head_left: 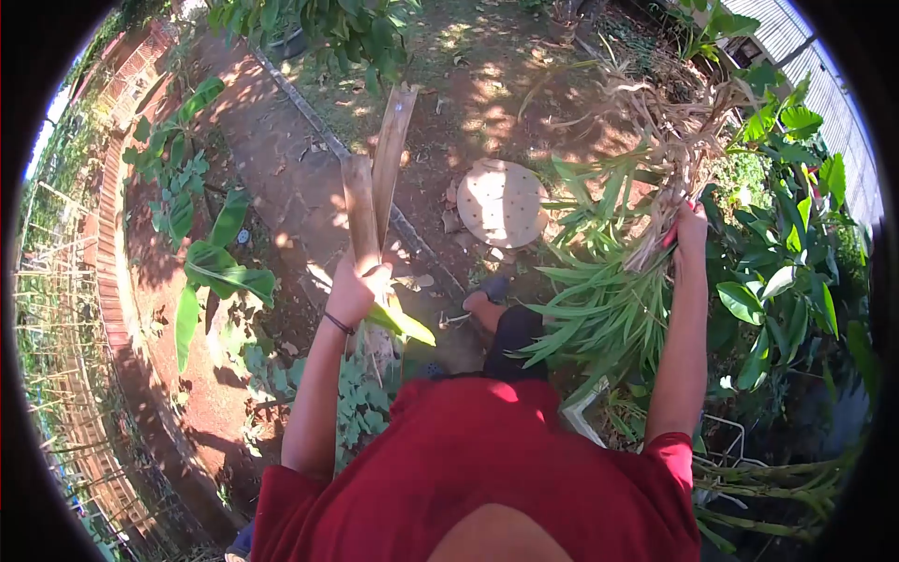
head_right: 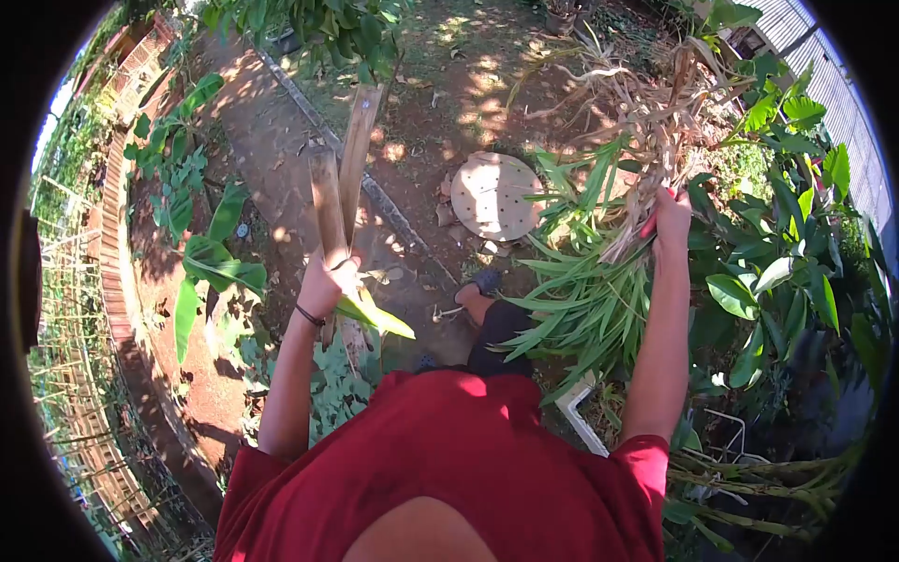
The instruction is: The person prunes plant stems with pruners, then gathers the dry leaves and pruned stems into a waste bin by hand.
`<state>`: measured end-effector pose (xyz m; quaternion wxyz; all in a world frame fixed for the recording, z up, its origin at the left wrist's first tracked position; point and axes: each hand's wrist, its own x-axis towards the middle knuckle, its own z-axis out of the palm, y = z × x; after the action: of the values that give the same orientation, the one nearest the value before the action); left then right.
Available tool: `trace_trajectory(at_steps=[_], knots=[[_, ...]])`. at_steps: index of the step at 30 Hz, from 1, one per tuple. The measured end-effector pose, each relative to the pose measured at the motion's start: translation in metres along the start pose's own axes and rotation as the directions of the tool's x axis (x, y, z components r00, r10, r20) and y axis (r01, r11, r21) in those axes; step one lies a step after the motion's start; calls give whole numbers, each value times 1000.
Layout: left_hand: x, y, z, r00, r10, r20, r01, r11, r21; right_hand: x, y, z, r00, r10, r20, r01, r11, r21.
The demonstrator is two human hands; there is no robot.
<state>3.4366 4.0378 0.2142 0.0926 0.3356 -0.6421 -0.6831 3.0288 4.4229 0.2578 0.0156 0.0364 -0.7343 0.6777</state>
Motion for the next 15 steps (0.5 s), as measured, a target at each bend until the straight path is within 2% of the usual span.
trace_trajectory(at_steps=[2, 3, 4, 6, 7, 8, 9, 10, 12, 13, 15], knots=[[58, 4, 24, 983, 174, -65, -179, 982, -68, 50, 21, -8, 1000, -26, 4, 26, 999, 33], [87, 5, 22, 987, 157, 20, -158, 982, 107, 65, 22, -6, 999, 32, -39, -34, 999, -29], [110, 21, 31, 993, 105, 49, -113, 972, 205, 86, 27, -8, 998, 58, 8, -57, 998, -39], [156, 56, 53, 997, 36, 72, -54, 964, 262, 119, 39, -13, 992, 117, 54, -118, 993, 18], [184, 57, 59, 997, 50, 61, -65, 961, 268, 149, 60, -19, 990, 137, -31, -138, 990, -41], [222, 52, 68, 985, 159, 73, -173, 951, 256, 184, 76, -22, 983, 138, -124, -150, 985, -89], [249, 55, 76, 967, 238, 88, -253, 936, 244, 192, 66, -13, 977, 171, -127, -178, 983, -51], [264, 66, 81, 973, 214, 84, -228, 941, 251, 191, 60, -6, 967, 223, -126, -228, 973, -30], [312, 91, 102, 994, 80, 79, -96, 969, 229, 241, 85, -24, 953, 265, -146, -274, 960, -48], [368, 93, 107, 992, 50, 119, -92, 924, 371, 277, 106, -26, 934, 318, -165, -330, 942, -55], [400, 126, 118, 993, 26, 113, -66, 931, 360, 303, 113, -27, 923, 343, -174, -359, 931, -65]])
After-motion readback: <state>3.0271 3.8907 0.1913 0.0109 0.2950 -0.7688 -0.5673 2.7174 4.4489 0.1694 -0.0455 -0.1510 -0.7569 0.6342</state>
